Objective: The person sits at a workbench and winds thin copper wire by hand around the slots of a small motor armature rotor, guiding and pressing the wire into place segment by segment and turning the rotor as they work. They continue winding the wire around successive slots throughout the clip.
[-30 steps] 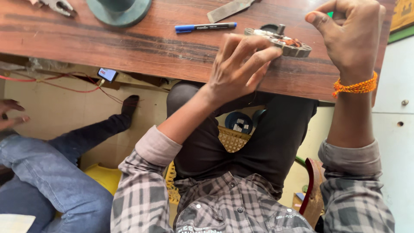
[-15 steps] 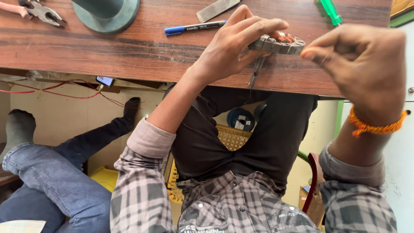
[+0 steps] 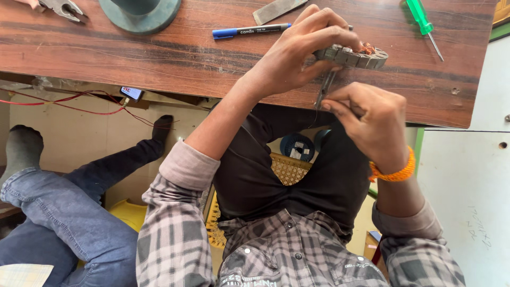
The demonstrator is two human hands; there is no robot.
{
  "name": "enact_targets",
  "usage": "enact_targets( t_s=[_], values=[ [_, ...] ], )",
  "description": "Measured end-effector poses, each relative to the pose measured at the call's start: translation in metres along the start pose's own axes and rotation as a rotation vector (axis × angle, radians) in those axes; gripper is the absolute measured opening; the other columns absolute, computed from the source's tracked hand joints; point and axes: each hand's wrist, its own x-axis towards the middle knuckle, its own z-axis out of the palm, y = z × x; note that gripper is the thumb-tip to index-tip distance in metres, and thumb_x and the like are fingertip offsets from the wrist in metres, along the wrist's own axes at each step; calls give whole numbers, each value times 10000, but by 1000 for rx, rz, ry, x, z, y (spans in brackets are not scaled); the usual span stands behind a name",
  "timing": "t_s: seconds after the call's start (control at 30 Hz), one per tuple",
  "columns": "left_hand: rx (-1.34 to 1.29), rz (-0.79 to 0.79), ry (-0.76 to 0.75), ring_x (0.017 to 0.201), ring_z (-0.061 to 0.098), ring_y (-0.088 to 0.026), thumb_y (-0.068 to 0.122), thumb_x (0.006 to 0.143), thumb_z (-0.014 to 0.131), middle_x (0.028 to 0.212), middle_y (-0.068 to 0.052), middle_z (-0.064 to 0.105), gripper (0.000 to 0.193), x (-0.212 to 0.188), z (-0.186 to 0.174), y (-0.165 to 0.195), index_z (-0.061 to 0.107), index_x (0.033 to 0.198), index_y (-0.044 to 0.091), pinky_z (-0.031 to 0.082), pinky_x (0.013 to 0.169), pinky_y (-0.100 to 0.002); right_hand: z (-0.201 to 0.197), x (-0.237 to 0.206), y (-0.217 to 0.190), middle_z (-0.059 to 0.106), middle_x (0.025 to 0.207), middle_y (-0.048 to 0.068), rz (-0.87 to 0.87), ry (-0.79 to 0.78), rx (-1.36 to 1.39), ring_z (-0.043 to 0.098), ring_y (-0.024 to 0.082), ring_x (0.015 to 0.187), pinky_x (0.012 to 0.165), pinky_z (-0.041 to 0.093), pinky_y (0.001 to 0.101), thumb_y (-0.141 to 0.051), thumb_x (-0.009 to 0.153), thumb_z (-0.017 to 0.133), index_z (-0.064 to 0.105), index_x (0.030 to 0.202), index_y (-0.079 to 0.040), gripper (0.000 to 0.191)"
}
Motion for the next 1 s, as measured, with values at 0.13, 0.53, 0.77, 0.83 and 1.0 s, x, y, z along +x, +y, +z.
enact_targets(
  t_s=[0.13, 0.53, 0.77, 0.83, 1.0],
  values=[
    [256, 107, -11, 1243, 481, -227, 110, 885, 835, 1339, -14, 555, 581, -6, -6, 11, 577, 1397, 203, 475, 1083, -395, 15, -4, 9, 709, 840, 107, -10, 49, 24, 664, 165, 700, 647, 489, 302, -46, 948, 827, 701, 968, -9, 133],
    [665, 333, -160, 979, 587, -139, 224, 955, 725, 1402, 48, 606, 232, -24, 2, 37, 671, 1173, 164, 485, 851, -298, -20, -28, 8, 683, 806, 90, 19, 20, -19, 604, 148, 643, 581, 452, 282, -44, 933, 840, 723, 956, -20, 121],
    [350, 80, 1, 870, 706, -152, 200, 999, 734, 1080, 12, 703, 197, -26, 13, 43, 691, 1177, 126, 552, 746, -325, -33, -16, -10, 709, 894, 89, -27, -24, -60, 626, 128, 672, 656, 482, 280, -56, 934, 822, 749, 1044, -29, 134],
    [220, -21, 99, 861, 730, -167, 217, 992, 769, 1038, 7, 732, 168, -30, 19, 48, 677, 1104, 132, 575, 741, -318, -37, -7, -13, 707, 890, 87, -18, 37, -59, 636, 111, 692, 656, 478, 276, -52, 977, 817, 741, 1044, -24, 104],
    [-173, -392, 319, 862, 761, -96, 173, 1007, 756, 1044, -14, 783, 161, -41, 37, 59, 729, 1144, 93, 588, 717, -234, -36, 36, -9, 669, 718, 143, -143, 129, -179, 542, 161, 568, 528, 407, 323, 2, 921, 853, 737, 911, 52, 126]
  ],
)
